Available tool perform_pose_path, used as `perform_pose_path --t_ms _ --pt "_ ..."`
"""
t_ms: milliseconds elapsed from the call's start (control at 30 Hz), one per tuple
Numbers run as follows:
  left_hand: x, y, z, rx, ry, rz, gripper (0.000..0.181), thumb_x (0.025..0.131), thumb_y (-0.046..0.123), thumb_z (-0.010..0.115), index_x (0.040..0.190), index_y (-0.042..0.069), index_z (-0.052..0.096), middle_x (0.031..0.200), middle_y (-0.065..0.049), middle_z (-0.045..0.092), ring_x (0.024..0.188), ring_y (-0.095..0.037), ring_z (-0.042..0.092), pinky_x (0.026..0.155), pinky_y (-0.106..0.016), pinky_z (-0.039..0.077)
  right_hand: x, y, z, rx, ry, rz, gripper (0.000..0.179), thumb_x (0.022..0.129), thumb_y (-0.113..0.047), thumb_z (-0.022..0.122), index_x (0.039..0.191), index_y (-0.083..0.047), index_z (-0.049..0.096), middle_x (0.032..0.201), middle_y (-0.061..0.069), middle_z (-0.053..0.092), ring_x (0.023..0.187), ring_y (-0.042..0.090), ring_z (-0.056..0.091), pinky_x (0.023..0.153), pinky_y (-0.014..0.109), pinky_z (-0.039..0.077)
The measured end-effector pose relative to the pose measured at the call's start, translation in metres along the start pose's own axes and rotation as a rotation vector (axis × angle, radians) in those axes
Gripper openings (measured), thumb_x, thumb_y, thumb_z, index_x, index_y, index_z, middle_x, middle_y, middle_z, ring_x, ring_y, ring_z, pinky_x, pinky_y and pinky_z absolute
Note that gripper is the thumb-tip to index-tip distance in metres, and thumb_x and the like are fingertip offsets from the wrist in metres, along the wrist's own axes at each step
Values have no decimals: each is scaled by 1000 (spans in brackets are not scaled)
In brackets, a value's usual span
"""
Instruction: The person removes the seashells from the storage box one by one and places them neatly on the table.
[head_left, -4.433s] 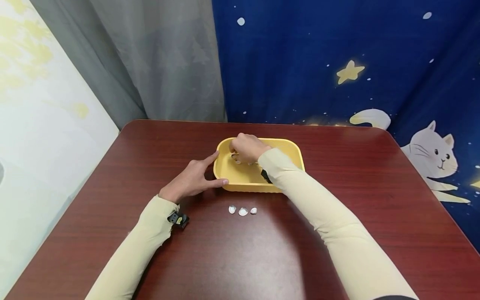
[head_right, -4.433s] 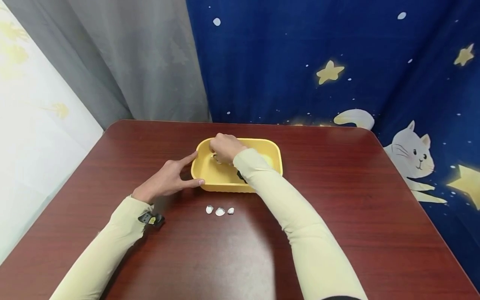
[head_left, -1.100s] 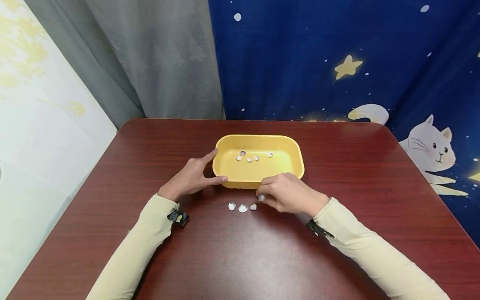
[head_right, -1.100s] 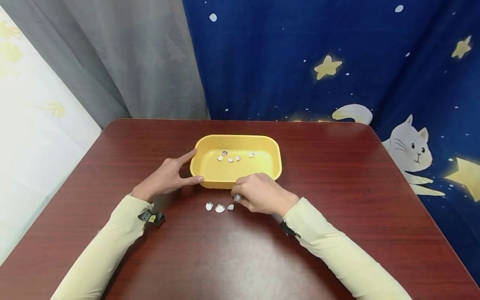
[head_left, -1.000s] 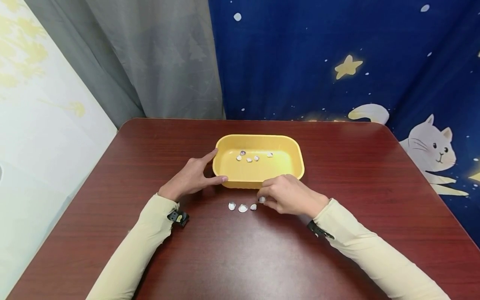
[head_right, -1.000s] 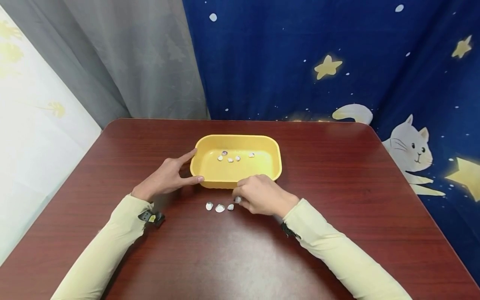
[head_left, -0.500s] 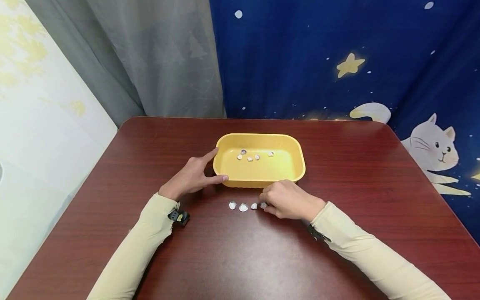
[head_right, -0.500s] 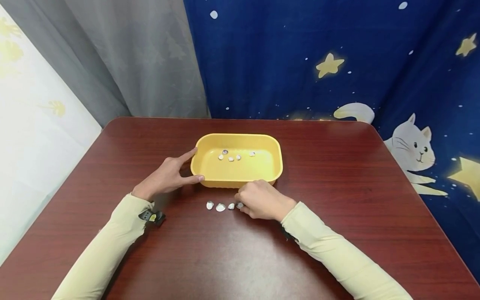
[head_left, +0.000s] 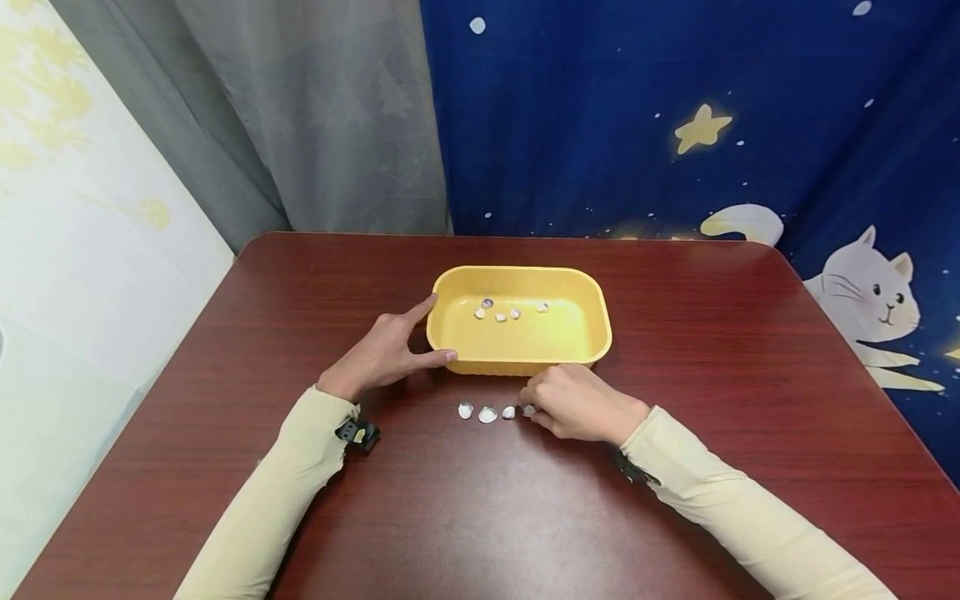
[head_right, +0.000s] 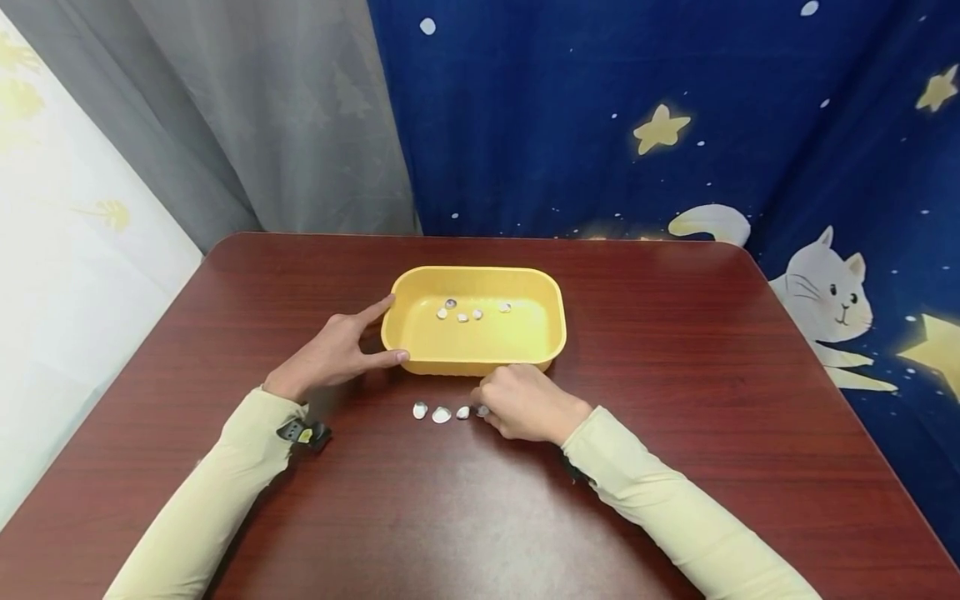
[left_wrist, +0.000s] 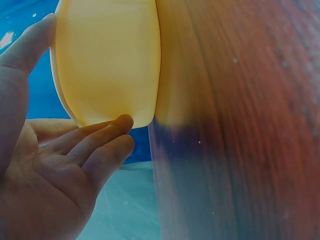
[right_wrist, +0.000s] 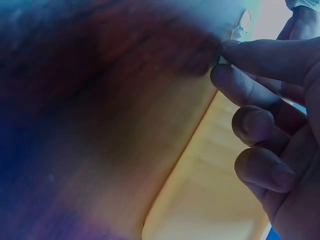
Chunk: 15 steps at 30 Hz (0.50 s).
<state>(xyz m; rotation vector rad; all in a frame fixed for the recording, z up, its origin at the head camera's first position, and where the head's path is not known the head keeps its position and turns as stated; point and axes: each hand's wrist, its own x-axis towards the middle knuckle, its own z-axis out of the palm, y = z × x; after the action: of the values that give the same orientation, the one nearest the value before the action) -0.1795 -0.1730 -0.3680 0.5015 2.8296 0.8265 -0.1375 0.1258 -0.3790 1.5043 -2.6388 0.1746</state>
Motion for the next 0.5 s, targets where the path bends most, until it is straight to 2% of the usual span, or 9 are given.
perform_pose_path --t_ms 500 --pt "0 1 -1 0 0 1 105 83 67 70 162 16 22 157 -14 45 133 -27 53 110 -48 46 1 1 0 47 -9 10 8 81 -14 80 83 -20 74 74 -10 69 67 2 59 60 26 50"
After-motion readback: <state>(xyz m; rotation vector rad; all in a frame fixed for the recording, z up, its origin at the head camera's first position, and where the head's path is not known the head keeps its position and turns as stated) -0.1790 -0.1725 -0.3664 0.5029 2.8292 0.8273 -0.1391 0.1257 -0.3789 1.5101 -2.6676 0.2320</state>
